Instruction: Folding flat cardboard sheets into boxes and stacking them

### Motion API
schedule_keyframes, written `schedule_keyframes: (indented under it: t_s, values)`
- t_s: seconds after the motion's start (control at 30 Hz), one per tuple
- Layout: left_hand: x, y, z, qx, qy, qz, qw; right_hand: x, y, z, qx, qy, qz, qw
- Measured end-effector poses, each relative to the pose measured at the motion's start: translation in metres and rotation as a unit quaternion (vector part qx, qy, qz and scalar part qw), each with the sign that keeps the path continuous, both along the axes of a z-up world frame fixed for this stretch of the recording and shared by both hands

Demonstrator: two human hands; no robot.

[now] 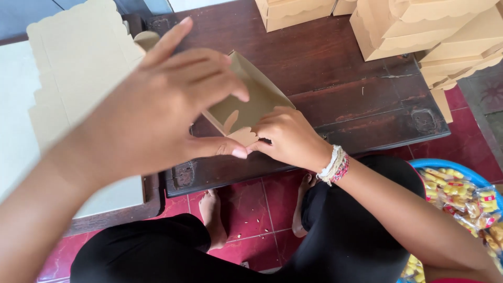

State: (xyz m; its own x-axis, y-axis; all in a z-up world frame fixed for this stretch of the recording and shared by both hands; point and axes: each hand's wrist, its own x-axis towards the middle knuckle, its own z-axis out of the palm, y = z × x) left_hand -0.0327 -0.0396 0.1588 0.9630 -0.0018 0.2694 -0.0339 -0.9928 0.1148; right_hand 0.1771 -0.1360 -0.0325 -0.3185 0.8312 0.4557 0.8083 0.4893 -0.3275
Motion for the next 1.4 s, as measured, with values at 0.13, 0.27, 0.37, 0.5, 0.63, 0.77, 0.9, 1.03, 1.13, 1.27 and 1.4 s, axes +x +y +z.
schedule_keyframes:
  t_s: [0.13, 0.27, 0.37, 0.5, 0.63, 0.77, 0.9, 1.03, 1.13, 1.27, 1.4]
  values:
    - [-0.014, -0.016, -0.032, 0.082, -0.065, 0.087, 0.991, -0.002, -0.013, 0.012, 0.046, -0.036, -0.032, 0.998]
    - [-0.022, -0.021, -0.046, 0.043, -0.173, 0.112, 0.978, 0.003, -0.028, 0.028, 0.044, -0.026, -0.060, 0.997]
    - [-0.025, -0.018, -0.058, -0.051, -0.199, 0.072, 0.976, 0.007, -0.034, 0.033, 0.011, -0.017, -0.087, 0.996]
    - [-0.024, -0.013, -0.070, -0.163, -0.202, 0.012, 0.966, 0.017, -0.033, 0.035, -0.093, -0.070, -0.118, 0.986]
    - [-0.023, -0.011, -0.077, -0.172, -0.230, 0.001, 0.958, 0.014, -0.027, 0.059, -0.183, -0.123, -0.121, 0.968]
    - [-0.024, -0.009, -0.081, -0.192, -0.241, 0.013, 0.951, 0.009, -0.018, 0.091, -0.205, -0.178, -0.076, 0.960]
    - [-0.026, -0.008, -0.088, -0.201, -0.245, 0.014, 0.948, -0.001, -0.015, 0.112, -0.117, -0.129, -0.044, 0.984]
    - [-0.029, -0.009, -0.090, -0.202, -0.254, 0.019, 0.946, -0.022, -0.019, 0.107, 0.036, -0.026, -0.011, 0.999]
    - [-0.029, -0.009, -0.090, -0.203, -0.273, 0.024, 0.940, -0.032, -0.023, 0.099, 0.135, 0.038, -0.002, 0.990]
    - [-0.031, -0.013, -0.090, -0.172, -0.296, 0.026, 0.939, -0.035, -0.028, 0.089, 0.241, 0.049, -0.027, 0.969]
    - [-0.029, -0.019, -0.090, -0.151, -0.320, 0.045, 0.934, -0.032, -0.032, 0.085, 0.283, 0.028, -0.046, 0.958]
